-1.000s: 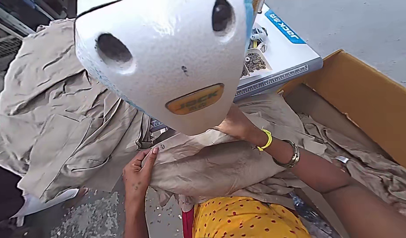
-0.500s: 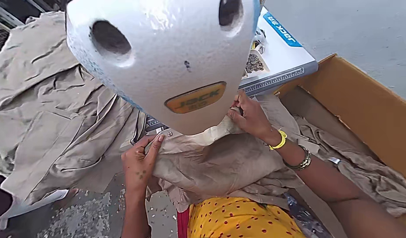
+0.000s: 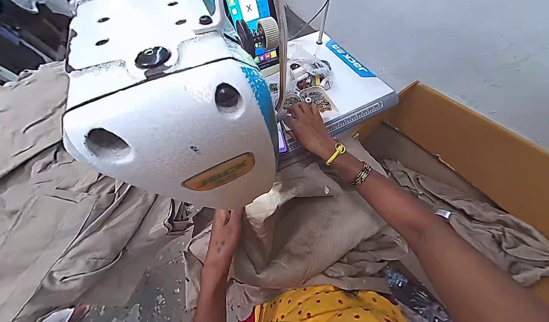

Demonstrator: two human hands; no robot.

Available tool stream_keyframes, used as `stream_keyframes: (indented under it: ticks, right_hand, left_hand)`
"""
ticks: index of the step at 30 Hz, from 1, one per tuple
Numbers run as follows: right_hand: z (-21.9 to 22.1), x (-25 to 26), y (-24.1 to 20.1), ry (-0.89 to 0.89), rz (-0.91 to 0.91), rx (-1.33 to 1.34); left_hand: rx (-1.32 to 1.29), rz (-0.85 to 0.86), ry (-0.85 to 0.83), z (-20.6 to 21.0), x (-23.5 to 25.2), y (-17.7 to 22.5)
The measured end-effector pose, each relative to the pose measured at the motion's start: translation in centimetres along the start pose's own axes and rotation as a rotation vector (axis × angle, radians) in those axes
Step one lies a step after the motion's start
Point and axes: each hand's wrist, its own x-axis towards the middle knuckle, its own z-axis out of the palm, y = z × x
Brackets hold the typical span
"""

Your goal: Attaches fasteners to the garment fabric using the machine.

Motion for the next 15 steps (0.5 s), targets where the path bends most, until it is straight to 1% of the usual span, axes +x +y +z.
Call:
stream_keyframes:
  ticks: [5,9,12,15]
  right_hand:
    - [0.2,-2.1,0.8,0.173,0.007,0.156]
    - [0.3,-1.9,1.9,0.139,0.027,0.128]
    - [0.3,-0.8,1.4,0.055,0.001,0.071]
    - [0.7,-0.7,0.9,0.079,-0.039,0.082]
  left_hand:
    - [-0.068,-0.020,0.070,0.9,-0.4,0.0]
    - [-0.101,-0.014,0.094,1.2,0.0,0.3]
    - [-0.088,-0.020,0.099,1.1,-0.1,0.5]
    - [-0.096,-0.015,0.106,1.1,-0.1,0.2]
